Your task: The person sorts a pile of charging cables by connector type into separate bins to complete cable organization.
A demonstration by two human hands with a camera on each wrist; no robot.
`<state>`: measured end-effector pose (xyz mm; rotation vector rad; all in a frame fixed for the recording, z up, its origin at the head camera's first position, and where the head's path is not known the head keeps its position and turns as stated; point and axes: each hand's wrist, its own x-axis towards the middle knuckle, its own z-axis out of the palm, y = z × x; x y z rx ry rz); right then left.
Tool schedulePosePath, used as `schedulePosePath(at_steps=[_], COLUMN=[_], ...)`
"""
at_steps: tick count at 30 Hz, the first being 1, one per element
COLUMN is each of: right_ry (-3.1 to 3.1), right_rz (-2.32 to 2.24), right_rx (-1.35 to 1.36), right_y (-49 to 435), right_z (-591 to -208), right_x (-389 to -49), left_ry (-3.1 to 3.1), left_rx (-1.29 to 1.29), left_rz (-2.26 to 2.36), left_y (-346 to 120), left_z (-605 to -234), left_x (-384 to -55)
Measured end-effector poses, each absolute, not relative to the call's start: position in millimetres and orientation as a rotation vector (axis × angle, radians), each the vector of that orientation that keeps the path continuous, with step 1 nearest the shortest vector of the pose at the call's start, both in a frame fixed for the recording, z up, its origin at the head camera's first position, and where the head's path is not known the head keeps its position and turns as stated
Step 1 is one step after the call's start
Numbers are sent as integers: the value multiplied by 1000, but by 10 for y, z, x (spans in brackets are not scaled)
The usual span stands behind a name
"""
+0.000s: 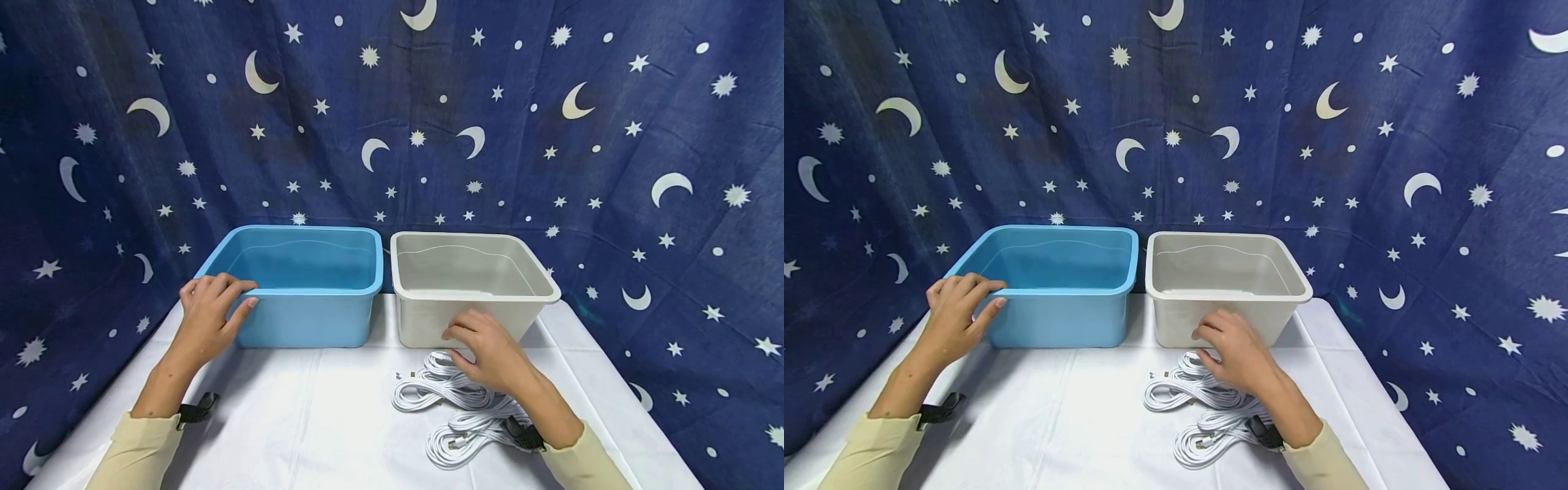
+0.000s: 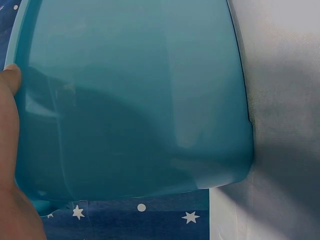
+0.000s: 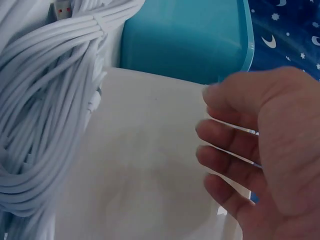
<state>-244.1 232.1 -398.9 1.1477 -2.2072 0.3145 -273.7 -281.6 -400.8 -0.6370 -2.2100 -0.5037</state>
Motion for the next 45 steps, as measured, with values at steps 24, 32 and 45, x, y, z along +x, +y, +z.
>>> schedulePosePath(at_steps=[24,32,45], right_ry=[-2629,-2716,-2730], right_rz=[295,273,214], right_rx=[1314,1308,1326], right_y=[2214,2174,2151], right_z=[-4228,-4219,-4249], right_x=[-2349,-2328,-2328], left_ry=[-2208,-2202,-2199], left_rx=[-649,-645,-646], left_rz=[-504,-507,-515], left_y=[-2812,-2829,-2818], left_z=[-4006,-4005,-3995], left_x=[-2743,-2742,-2737])
